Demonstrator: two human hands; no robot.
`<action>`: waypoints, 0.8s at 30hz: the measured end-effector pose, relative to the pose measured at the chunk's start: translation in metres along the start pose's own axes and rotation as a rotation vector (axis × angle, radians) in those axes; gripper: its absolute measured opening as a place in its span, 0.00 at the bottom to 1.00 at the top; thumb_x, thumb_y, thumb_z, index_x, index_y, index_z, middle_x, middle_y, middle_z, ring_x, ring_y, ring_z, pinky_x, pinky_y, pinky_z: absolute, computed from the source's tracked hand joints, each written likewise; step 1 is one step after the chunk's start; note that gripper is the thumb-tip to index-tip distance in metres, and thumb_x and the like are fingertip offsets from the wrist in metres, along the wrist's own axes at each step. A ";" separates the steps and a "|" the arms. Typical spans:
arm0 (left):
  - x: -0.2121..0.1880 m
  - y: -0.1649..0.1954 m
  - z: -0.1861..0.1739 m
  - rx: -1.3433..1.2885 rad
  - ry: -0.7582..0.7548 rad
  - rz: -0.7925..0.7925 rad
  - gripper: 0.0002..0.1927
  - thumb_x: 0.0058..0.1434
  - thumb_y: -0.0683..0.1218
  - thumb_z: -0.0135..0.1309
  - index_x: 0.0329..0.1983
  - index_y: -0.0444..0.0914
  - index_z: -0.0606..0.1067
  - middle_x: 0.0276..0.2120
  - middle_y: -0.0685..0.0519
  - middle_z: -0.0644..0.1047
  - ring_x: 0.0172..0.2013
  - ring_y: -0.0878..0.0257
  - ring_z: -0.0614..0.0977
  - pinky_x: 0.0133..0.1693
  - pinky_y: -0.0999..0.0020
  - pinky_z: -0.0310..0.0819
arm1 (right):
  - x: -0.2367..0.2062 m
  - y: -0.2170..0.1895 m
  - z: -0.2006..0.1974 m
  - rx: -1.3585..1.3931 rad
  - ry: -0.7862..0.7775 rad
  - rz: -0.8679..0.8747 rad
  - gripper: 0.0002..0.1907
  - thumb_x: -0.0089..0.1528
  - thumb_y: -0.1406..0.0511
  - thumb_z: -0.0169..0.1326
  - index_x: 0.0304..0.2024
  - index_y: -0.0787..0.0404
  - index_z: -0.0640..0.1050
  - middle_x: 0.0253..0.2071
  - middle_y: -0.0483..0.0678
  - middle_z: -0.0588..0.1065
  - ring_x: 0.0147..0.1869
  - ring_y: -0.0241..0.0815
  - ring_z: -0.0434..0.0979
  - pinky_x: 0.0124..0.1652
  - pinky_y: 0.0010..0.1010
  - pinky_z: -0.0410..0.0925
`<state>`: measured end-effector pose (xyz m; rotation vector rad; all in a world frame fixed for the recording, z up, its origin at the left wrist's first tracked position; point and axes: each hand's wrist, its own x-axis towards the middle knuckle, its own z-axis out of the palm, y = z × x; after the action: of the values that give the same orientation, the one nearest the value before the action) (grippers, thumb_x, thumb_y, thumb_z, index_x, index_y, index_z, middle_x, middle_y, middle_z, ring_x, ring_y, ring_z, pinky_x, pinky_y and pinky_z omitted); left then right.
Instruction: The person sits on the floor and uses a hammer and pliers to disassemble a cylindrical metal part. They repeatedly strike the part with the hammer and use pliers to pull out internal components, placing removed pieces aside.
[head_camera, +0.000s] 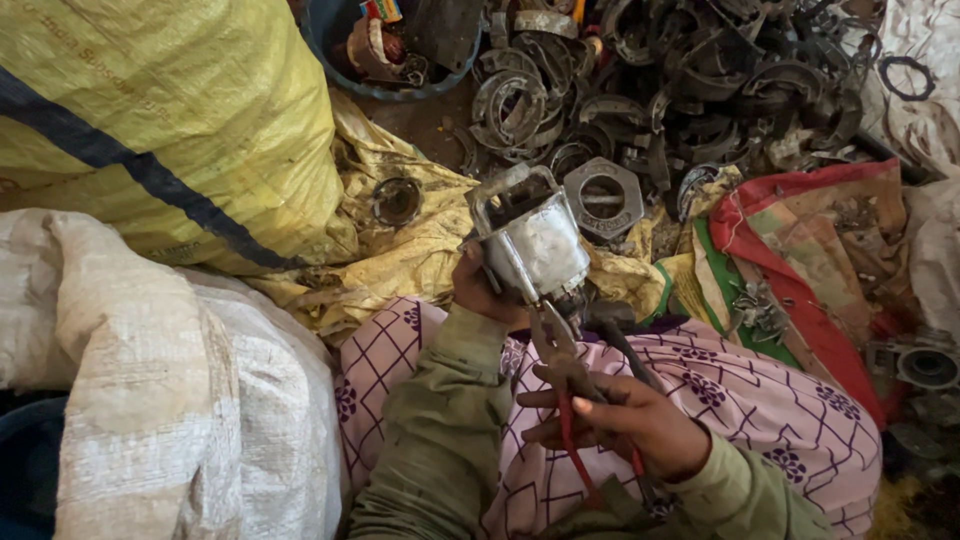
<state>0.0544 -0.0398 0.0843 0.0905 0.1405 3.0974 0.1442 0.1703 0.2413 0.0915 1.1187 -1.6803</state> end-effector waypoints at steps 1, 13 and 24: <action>0.000 0.000 0.000 0.012 -0.003 0.010 0.43 0.60 0.62 0.65 0.70 0.32 0.68 0.59 0.41 0.77 0.57 0.44 0.80 0.59 0.46 0.76 | 0.000 0.000 0.000 0.003 0.001 -0.008 0.29 0.67 0.64 0.47 0.70 0.68 0.62 0.64 0.62 0.73 0.61 0.57 0.80 0.58 0.47 0.73; 0.000 -0.002 0.002 -0.003 -0.069 0.014 0.42 0.59 0.60 0.67 0.71 0.36 0.67 0.60 0.43 0.77 0.58 0.46 0.79 0.58 0.46 0.76 | 0.002 0.018 -0.010 0.019 0.032 -0.083 0.25 0.70 0.63 0.48 0.67 0.70 0.68 0.38 0.49 0.72 0.39 0.40 0.72 0.39 0.37 0.69; 0.000 -0.002 0.037 0.275 0.108 0.175 0.34 0.61 0.46 0.65 0.68 0.37 0.67 0.58 0.48 0.75 0.55 0.53 0.79 0.55 0.52 0.77 | 0.008 0.002 -0.023 -1.637 0.789 -0.701 0.27 0.67 0.64 0.51 0.66 0.70 0.66 0.42 0.64 0.75 0.39 0.58 0.77 0.37 0.44 0.71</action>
<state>0.0567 -0.0341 0.1204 -0.0593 0.5929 3.2350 0.1317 0.1805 0.2228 -0.8116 3.0419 -0.6950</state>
